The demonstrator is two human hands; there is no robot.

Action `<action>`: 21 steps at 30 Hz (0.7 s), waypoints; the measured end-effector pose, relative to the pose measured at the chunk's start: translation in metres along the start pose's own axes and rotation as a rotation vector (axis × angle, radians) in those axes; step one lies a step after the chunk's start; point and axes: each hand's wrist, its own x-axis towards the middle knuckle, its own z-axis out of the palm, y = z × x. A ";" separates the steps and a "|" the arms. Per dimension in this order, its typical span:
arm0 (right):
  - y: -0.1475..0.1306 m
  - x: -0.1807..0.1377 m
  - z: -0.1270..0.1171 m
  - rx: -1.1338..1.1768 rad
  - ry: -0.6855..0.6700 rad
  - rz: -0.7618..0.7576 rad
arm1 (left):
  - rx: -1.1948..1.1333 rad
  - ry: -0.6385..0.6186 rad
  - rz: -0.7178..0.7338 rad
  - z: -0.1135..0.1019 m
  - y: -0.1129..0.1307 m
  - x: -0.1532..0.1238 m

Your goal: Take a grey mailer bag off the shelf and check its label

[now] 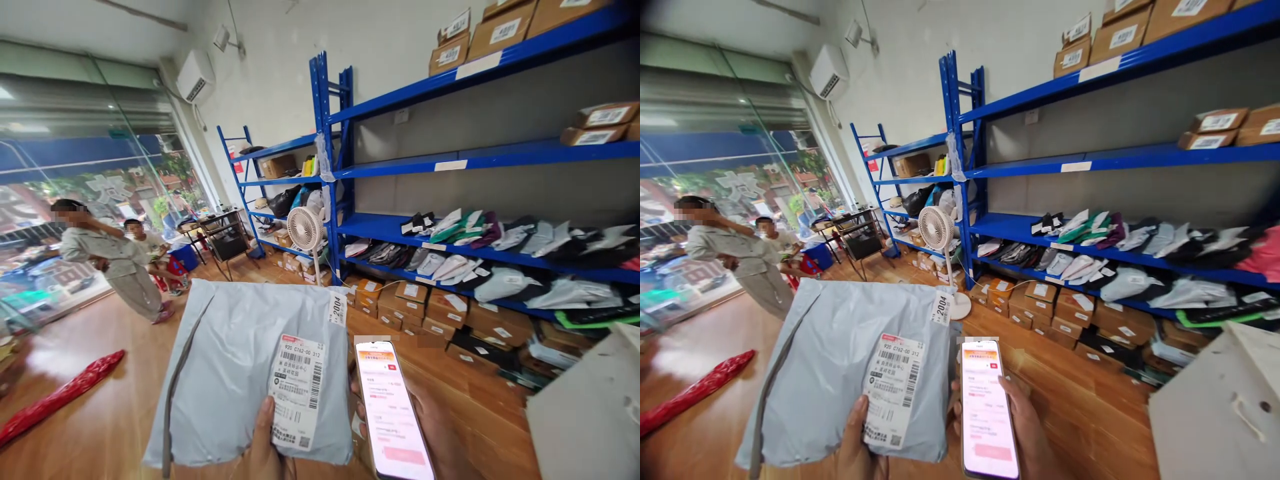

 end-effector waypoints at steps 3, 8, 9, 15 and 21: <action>0.009 0.002 -0.001 -0.034 0.067 0.079 | 0.009 -0.014 -0.011 -0.007 0.000 0.008; 0.013 0.007 -0.002 -0.029 0.200 0.097 | 0.013 -0.020 0.006 -0.011 -0.001 0.015; 0.012 0.008 -0.003 -0.027 0.213 0.097 | 0.015 -0.021 0.009 -0.009 -0.002 0.015; -0.013 0.018 -0.016 0.015 0.123 0.096 | 0.038 -0.049 0.036 0.005 -0.017 0.019; -0.047 0.040 -0.021 -0.069 0.092 0.242 | 0.060 -0.056 0.222 0.012 -0.037 0.032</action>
